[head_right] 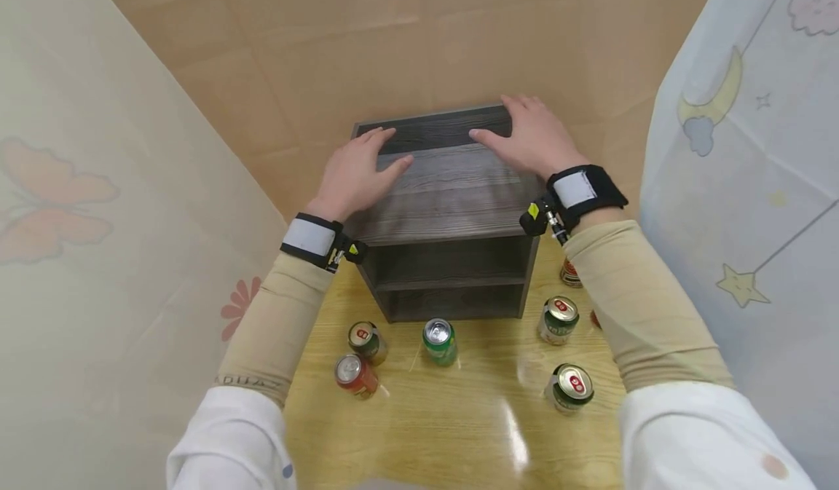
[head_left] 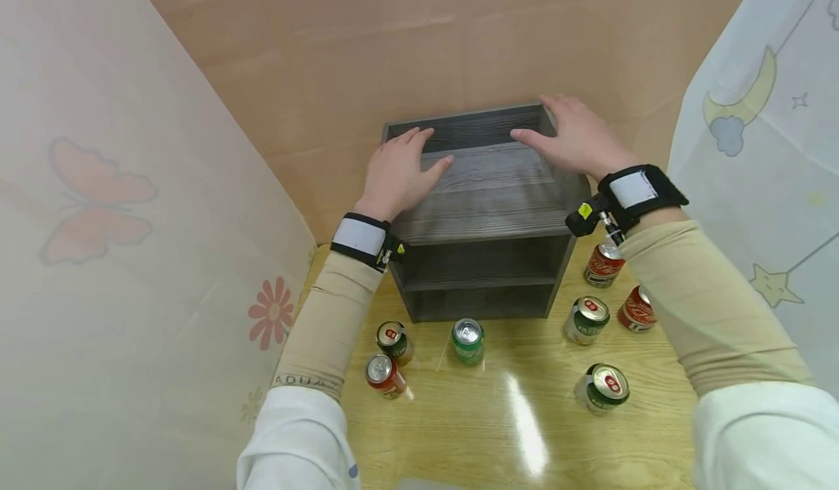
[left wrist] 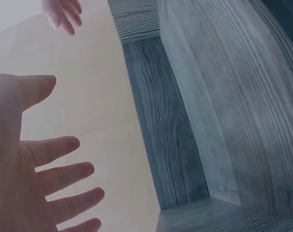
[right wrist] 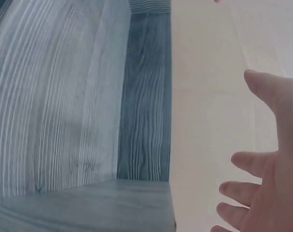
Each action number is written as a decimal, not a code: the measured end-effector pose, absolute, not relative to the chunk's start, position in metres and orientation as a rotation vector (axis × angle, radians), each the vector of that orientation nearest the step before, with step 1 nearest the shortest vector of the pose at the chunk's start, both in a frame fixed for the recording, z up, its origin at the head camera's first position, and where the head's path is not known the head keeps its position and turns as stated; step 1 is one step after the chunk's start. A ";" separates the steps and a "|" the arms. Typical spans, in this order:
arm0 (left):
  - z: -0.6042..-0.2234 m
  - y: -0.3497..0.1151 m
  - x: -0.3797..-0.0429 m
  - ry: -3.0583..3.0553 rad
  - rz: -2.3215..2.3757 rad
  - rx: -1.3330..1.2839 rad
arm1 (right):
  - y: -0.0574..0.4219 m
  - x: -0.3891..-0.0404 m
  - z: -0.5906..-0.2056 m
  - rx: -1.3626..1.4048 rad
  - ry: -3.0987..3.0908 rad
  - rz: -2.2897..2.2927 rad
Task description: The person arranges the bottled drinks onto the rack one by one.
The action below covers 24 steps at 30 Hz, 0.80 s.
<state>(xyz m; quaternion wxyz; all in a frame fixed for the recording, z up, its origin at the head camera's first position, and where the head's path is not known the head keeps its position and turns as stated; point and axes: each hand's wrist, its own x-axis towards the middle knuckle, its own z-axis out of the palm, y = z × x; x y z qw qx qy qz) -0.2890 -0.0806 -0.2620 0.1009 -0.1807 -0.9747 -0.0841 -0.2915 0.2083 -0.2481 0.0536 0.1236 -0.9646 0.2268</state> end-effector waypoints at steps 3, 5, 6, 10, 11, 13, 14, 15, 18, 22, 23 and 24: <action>-0.260 -0.081 -0.285 -2.852 -0.257 -0.544 | 0.214 -0.287 -0.249 0.337 -2.910 0.777; -0.259 -0.081 -0.281 -2.834 -0.263 -0.554 | 0.218 -0.282 -0.250 0.290 -2.900 0.836; -0.259 -0.081 -0.280 -2.826 -0.267 -0.560 | 0.219 -0.280 -0.251 0.265 -2.895 0.859; -0.259 -0.079 -0.271 -2.784 -0.294 -0.597 | 0.224 -0.272 -0.258 0.192 -2.870 0.916; -0.260 -0.079 -0.268 -2.773 -0.299 -0.609 | 0.225 -0.269 -0.260 0.184 -2.863 0.927; -0.261 -0.078 -0.264 -2.755 -0.303 -0.630 | 0.227 -0.265 -0.264 0.170 -2.856 0.954; -0.262 -0.077 -0.261 -2.743 -0.306 -0.643 | 0.229 -0.263 -0.266 0.163 -2.854 0.967; -0.263 -0.077 -0.259 -2.733 -0.311 -0.653 | 0.230 -0.261 -0.268 0.157 -2.856 0.979; -0.266 -0.076 -0.252 -2.702 -0.324 -0.680 | 0.234 -0.254 -0.276 0.124 -2.873 1.028; -0.270 -0.076 -0.243 -2.678 -0.343 -0.701 | 0.238 -0.246 -0.287 0.099 -2.875 1.077; -0.271 -0.076 -0.241 -2.674 -0.350 -0.706 | 0.239 -0.244 -0.290 0.096 -2.868 1.086; -0.272 -0.076 -0.239 -2.665 -0.358 -0.717 | 0.240 -0.241 -0.294 0.095 -2.860 1.093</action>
